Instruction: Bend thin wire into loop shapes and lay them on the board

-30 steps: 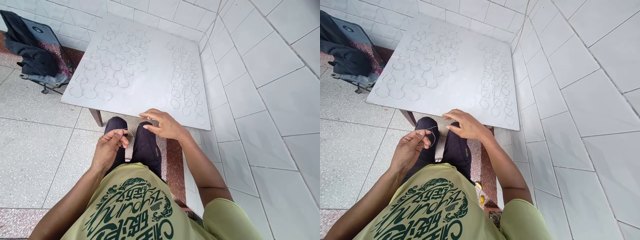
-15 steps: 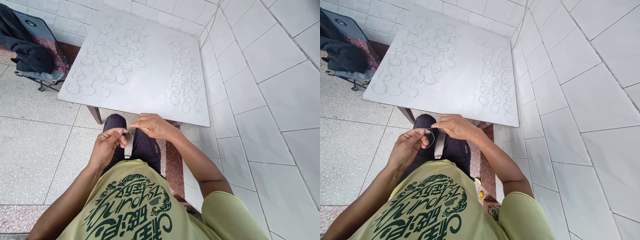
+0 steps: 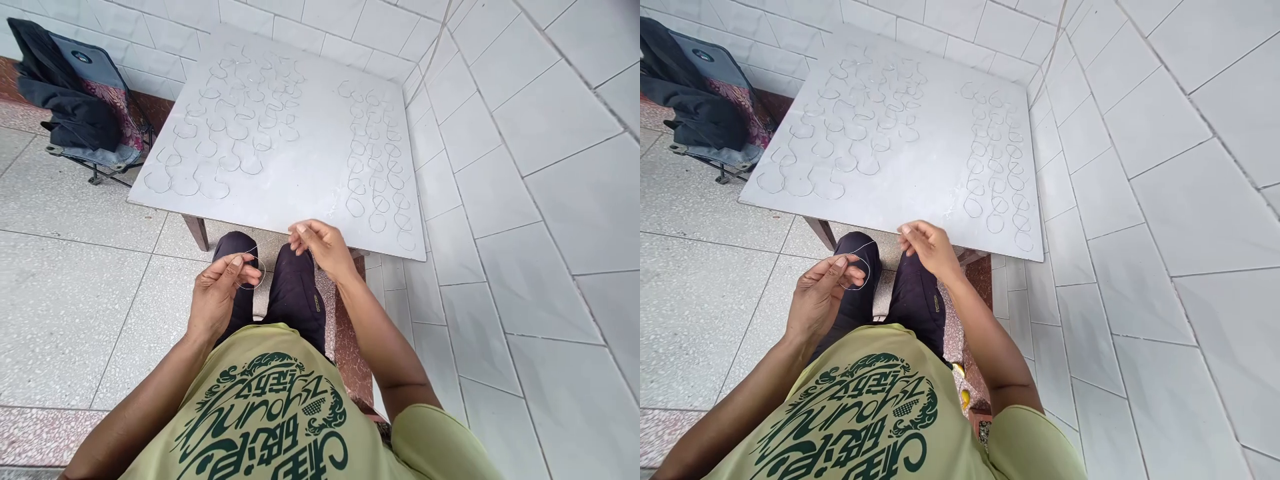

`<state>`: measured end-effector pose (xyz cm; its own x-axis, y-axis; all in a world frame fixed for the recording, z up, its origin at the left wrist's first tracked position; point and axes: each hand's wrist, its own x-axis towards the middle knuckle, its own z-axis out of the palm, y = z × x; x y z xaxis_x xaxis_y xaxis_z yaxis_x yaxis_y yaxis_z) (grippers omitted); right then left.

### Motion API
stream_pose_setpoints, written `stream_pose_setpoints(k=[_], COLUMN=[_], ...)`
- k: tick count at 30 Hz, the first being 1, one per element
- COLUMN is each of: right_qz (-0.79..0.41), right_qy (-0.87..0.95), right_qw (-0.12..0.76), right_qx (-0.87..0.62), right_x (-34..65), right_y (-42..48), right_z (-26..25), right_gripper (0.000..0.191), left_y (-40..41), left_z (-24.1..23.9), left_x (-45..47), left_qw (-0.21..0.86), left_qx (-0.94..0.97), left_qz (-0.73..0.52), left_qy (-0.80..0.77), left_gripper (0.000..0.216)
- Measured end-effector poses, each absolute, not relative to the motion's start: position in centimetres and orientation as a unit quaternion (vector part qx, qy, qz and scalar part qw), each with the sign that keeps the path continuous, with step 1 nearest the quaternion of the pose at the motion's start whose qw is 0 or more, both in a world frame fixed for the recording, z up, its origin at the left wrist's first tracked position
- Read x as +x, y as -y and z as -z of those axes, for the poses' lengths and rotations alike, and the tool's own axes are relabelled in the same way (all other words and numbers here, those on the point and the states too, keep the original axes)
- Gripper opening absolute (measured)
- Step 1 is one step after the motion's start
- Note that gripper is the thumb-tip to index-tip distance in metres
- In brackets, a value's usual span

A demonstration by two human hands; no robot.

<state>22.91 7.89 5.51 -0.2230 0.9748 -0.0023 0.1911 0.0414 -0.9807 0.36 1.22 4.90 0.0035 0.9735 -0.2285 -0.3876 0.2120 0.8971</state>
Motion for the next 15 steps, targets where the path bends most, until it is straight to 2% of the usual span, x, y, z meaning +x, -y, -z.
stream_pose_setpoints(k=[3, 5, 12, 15], right_qz=[-0.604, -0.629, -0.573, -0.569], right_qy=[0.557, 0.561, 0.586, 0.584], right_qw=[0.349, 0.326, 0.377, 0.371], right_qx=[-0.45, -0.429, -0.431, -0.444], right_x=[21.1, 19.7, 18.3, 18.8], right_y=[-6.1, -5.0, -4.6, -5.1], right_z=[-4.1, -3.7, -3.9, -3.9], right_gripper=[0.05, 0.05, 0.045, 0.044], left_y=[-1.4, -1.5, -1.7, -1.6], left_z=[-4.4, -4.1, -3.8, -3.7], left_x=[0.7, 1.0, 0.9, 0.8], left_qw=[0.638, 0.634, 0.629, 0.623], left_qx=[0.294, 0.287, 0.295, 0.308], left_qz=[-0.55, -0.559, -0.556, -0.551], left_qy=[-0.451, -0.452, -0.457, -0.461], left_gripper=[0.027, 0.027, 0.027, 0.028])
